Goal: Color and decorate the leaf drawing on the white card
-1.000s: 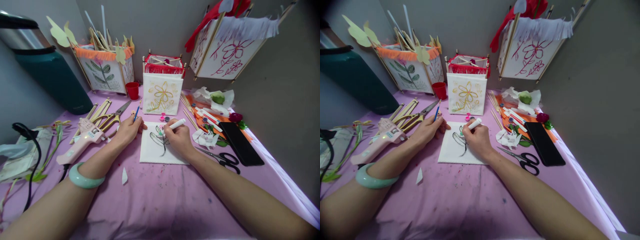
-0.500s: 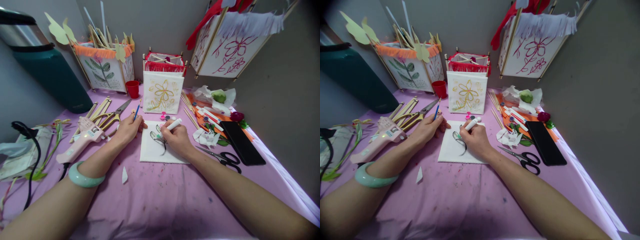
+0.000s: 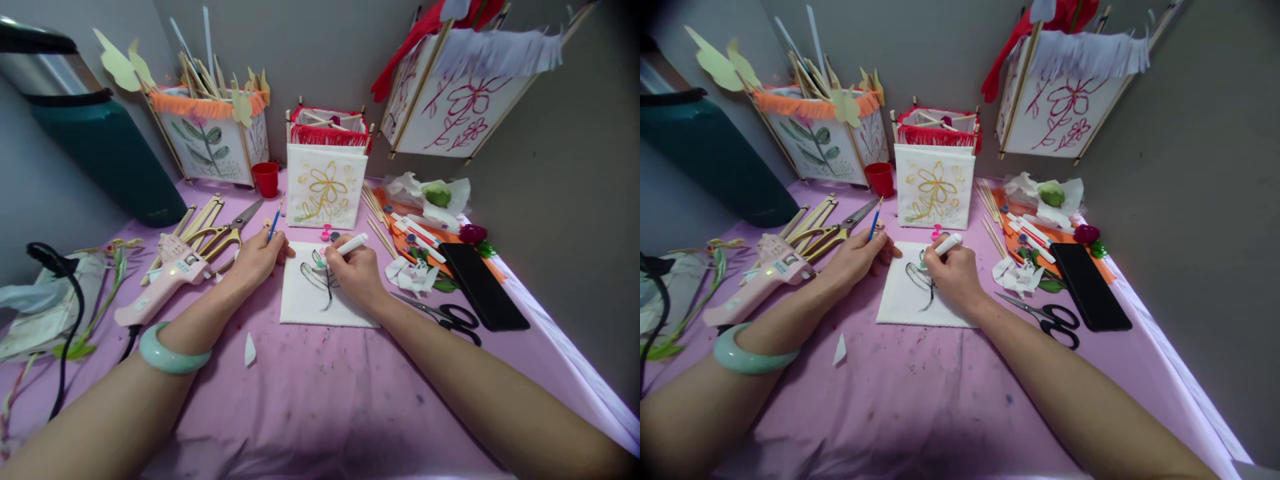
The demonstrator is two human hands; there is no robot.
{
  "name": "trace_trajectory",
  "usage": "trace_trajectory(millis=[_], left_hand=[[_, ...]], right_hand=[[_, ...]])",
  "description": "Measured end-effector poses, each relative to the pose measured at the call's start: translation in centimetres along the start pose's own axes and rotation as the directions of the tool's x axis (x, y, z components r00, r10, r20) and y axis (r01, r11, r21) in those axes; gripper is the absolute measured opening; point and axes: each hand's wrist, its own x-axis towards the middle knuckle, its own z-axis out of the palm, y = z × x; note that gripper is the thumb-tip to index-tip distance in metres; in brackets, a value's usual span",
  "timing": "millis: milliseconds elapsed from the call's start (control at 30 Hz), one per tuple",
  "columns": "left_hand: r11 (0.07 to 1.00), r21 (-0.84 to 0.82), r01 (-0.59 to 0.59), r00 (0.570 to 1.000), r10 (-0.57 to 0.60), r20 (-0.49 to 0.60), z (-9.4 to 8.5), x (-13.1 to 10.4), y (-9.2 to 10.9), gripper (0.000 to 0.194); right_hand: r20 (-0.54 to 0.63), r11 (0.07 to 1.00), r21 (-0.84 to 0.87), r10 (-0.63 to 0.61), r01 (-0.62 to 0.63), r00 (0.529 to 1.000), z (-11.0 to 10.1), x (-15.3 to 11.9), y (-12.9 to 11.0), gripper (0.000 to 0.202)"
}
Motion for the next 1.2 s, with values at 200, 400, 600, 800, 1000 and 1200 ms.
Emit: trace_trajectory(millis=[200,400,600,800,1000,1200], left_hand=[[1.000,0.008,-0.007,1.000,0.007,0.004,-0.07,-0.09,0.12,0.034],[1.000,0.001,0.001,1.000,-0.001,0.008,-0.07,-0.10,0.10,0.032],[1.000,0.021,-0.024,1.000,0.023,0.015,-0.02,0.00,-0.08,0.036],[0.999,0.029,-0.030,0.999,0.029,0.024,-0.09,-0.09,0.01,0.036],[0.999,0.042,-0.027,1.000,0.027,0.004,-0.09,-0.05,-0.12,0.036],[1.000,0.019,-0.016,1.000,0.016,0.000,-0.06,-0.10,0.01,0.035]], right_hand=[[0.021,0.998,0.055,0.023,-0.024,1.000,-0.04,-0.20,0.15,0.016],[0.079,0.997,0.065,0.030,-0.035,0.996,0.14,-0.33,-0.08,0.015],[0.108,0.999,0.036,0.012,-0.016,0.994,0.03,-0.24,-0.07,0.017],[0.032,1.000,-0.006,-0.018,0.018,0.999,-0.08,0.03,-0.01,0.017],[0.025,0.999,0.036,-0.004,0.004,1.000,-0.01,0.03,0.27,0.016],[0.105,0.998,0.062,0.014,-0.021,0.994,0.16,-0.19,0.11,0.015]])
